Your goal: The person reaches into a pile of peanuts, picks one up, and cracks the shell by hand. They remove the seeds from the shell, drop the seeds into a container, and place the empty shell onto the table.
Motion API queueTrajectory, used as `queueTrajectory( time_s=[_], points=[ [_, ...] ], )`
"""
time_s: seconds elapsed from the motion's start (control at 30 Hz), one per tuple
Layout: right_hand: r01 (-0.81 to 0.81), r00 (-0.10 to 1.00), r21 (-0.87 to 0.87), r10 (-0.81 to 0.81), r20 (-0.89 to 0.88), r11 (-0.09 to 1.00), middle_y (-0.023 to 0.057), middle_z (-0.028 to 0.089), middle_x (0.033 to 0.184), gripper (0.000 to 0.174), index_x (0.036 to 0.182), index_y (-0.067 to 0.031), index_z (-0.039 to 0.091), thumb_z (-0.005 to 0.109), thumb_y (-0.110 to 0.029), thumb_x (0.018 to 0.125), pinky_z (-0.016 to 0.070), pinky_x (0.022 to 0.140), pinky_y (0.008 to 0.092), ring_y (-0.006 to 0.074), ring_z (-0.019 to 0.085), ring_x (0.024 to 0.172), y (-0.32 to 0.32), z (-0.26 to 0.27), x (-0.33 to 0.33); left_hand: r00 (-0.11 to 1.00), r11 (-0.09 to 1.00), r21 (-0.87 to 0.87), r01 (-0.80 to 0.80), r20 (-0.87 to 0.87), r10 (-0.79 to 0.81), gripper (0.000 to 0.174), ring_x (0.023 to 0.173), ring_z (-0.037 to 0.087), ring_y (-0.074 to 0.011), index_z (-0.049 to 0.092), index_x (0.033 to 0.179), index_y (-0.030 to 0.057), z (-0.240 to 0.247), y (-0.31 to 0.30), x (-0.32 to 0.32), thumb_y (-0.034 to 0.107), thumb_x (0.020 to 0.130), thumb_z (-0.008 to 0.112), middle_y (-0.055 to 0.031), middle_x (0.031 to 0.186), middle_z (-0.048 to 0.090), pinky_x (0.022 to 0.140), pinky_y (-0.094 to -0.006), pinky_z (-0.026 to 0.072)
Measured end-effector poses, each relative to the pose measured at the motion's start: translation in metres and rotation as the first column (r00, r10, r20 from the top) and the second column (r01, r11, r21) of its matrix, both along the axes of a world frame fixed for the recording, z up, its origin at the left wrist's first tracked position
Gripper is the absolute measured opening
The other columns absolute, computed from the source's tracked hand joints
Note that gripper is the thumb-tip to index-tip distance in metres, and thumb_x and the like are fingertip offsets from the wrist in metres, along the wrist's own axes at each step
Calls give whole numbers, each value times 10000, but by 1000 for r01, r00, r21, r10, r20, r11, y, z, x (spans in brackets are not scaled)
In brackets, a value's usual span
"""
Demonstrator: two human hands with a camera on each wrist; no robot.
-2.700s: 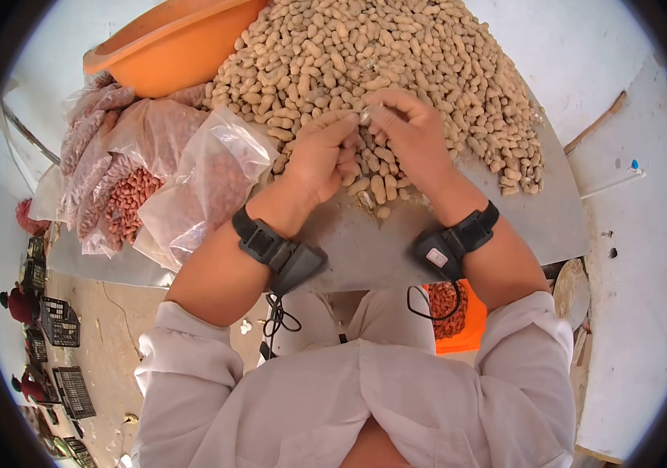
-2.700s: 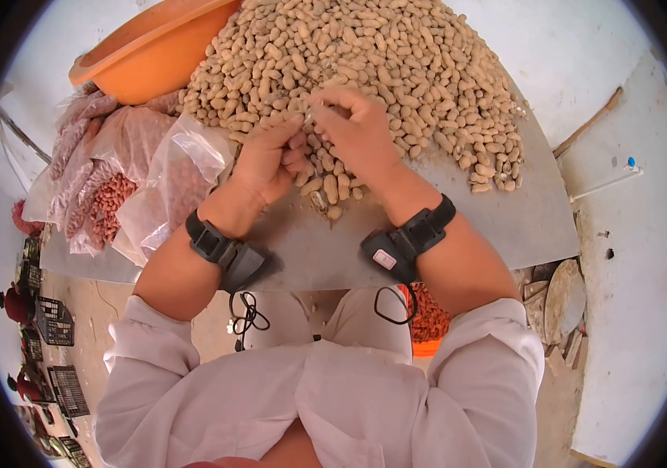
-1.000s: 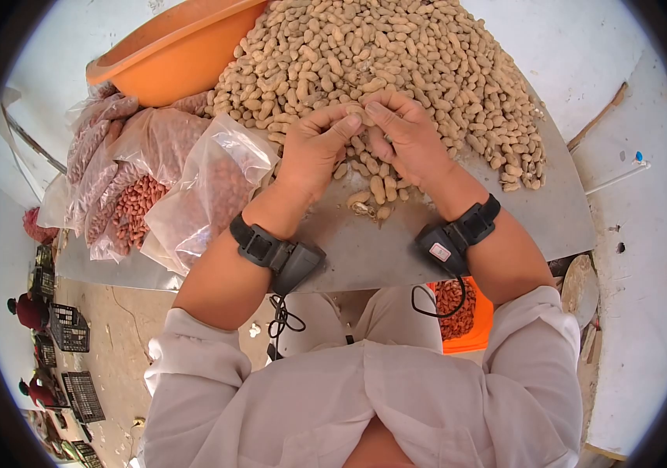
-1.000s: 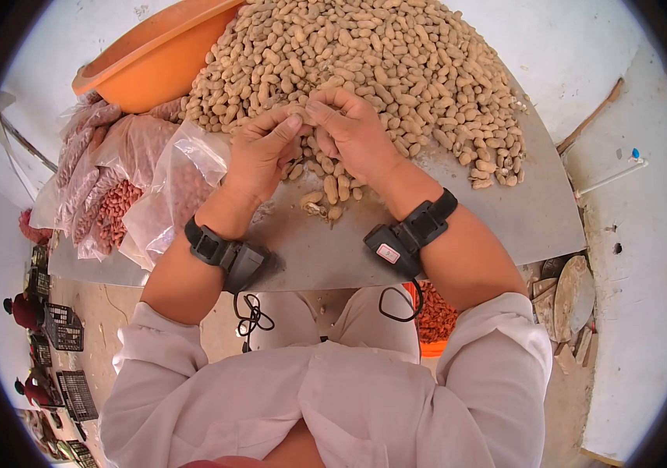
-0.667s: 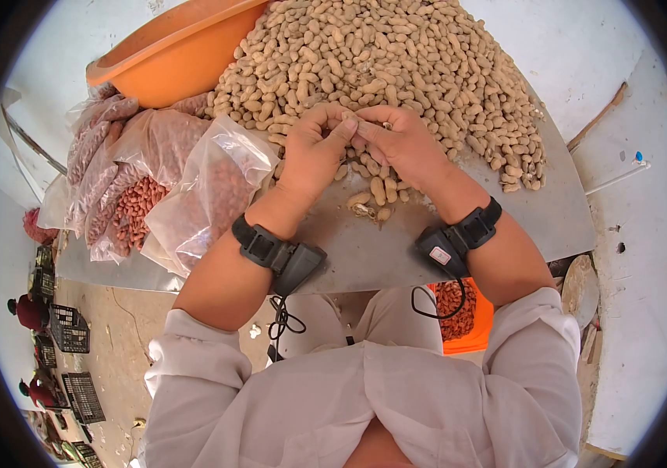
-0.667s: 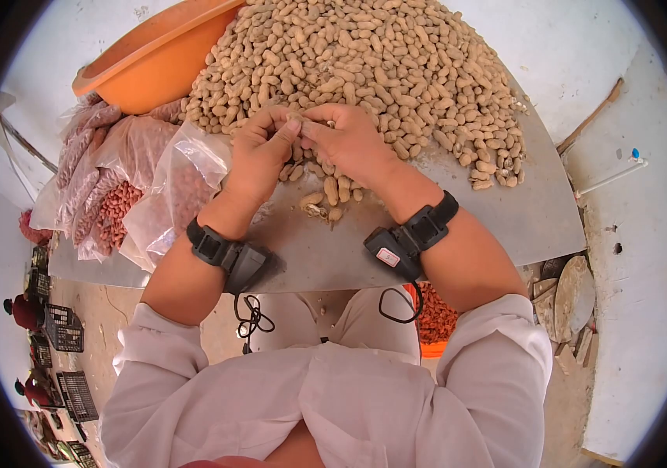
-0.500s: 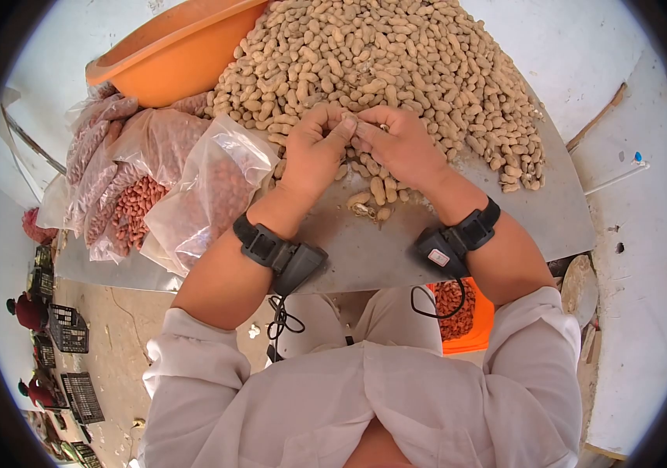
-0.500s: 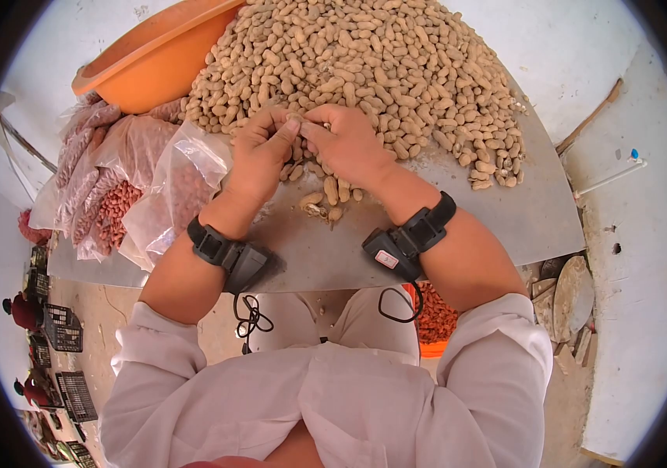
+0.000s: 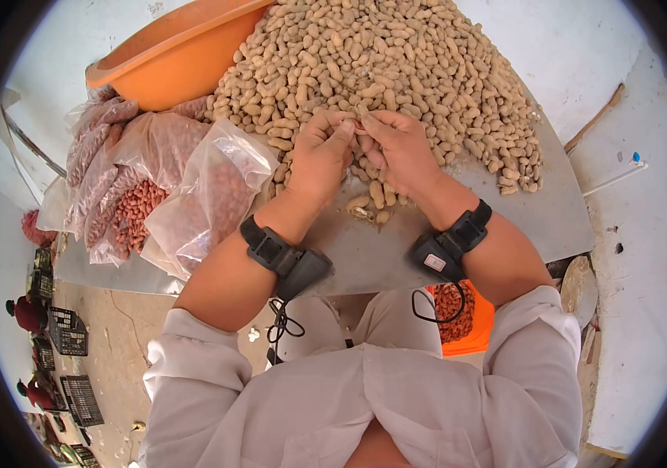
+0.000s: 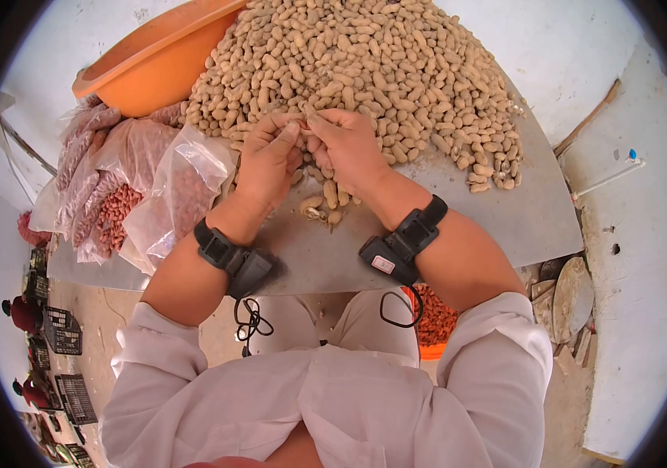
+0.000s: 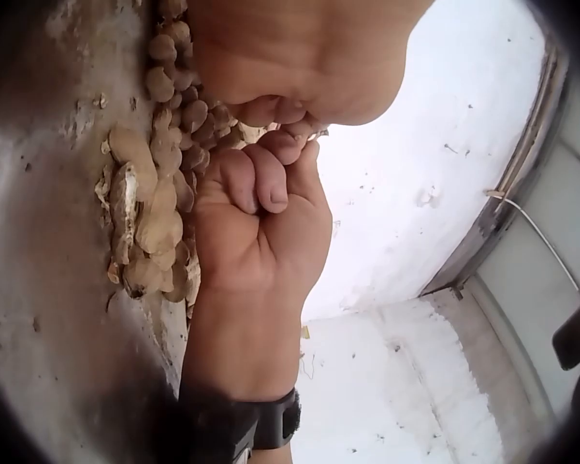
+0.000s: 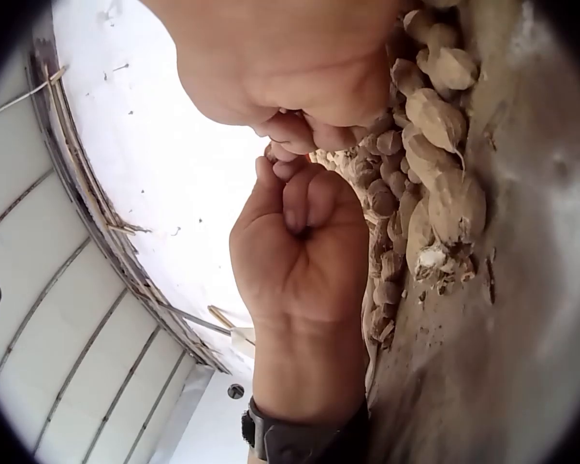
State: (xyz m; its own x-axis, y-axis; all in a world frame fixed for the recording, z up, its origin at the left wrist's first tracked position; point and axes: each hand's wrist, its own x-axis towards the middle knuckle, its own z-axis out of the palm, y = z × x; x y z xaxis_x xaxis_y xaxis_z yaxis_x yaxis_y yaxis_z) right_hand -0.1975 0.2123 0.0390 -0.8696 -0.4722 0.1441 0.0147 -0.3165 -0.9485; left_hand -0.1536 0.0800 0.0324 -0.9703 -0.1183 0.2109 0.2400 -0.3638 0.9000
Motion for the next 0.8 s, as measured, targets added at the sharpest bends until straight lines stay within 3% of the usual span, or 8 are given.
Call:
queueTrajectory(
  time_s=[0.17, 0.37, 0.47, 0.57, 0.67, 0.77, 0.8],
  points=[
    [1, 987, -234, 37, 155, 972, 23, 541, 669, 177, 850, -9, 585, 553, -177, 897, 310, 380, 206, 76, 434, 452, -4, -2, 0, 993, 983, 141, 116, -42, -111, 129, 605, 442, -27, 556, 1018, 57, 0, -3, 0, 105, 942, 463, -2, 834, 567, 511, -167, 336],
    [50, 973, 67, -33, -230, 997, 37, 595, 739, 166, 940, 3, 610, 595, -144, 864, 405, 505, 207, 77, 505, 577, 0, 7, 4, 975, 923, 335, 191, 40, -217, 173, 542, 358, -52, 539, 969, 42, -2, -5, -3, 139, 959, 395, 1, 786, 518, 479, -188, 302],
    [199, 823, 166, -73, -563, 966, 46, 621, 783, 218, 990, 19, 604, 607, -143, 845, 451, 601, 229, 91, 543, 657, -1, -2, -5, 960, 856, 500, 131, 151, -235, 185, 528, 328, -61, 512, 887, 45, -3, -4, -4, 167, 958, 392, 1, 758, 490, 460, -199, 282],
    [282, 770, 240, -70, -634, 929, 51, 627, 791, 234, 997, 18, 598, 614, -141, 827, 469, 643, 250, 109, 566, 700, 1, 0, -5, 945, 829, 544, 130, 186, -271, 203, 525, 333, -66, 487, 824, 55, -6, -4, -5, 190, 954, 412, -2, 741, 475, 445, -201, 270],
    [267, 800, 232, -81, -594, 935, 64, 629, 799, 245, 1000, 11, 603, 620, -152, 818, 466, 642, 253, 112, 562, 714, 1, 2, -4, 956, 880, 459, 125, 182, -230, 199, 515, 323, -67, 478, 806, 63, -4, -3, -3, 191, 952, 435, -4, 717, 469, 440, -195, 265],
    [347, 804, 172, -198, -560, 922, 69, 629, 801, 248, 1003, 10, 606, 615, -157, 819, 464, 638, 252, 116, 565, 708, 1, 3, -3, 978, 955, 280, 100, 150, -146, 213, 506, 332, -52, 534, 814, 48, 0, -1, 0, 206, 945, 477, 10, 663, 473, 444, -187, 274],
    [371, 775, 160, -210, -596, 915, 70, 630, 803, 254, 1002, 16, 605, 611, -163, 823, 462, 637, 252, 120, 567, 703, 0, 2, -3, 989, 993, 102, 53, 130, -66, 212, 502, 334, -46, 560, 835, 38, 0, 0, 1, 207, 942, 488, 18, 645, 473, 446, -185, 275]
  ],
)
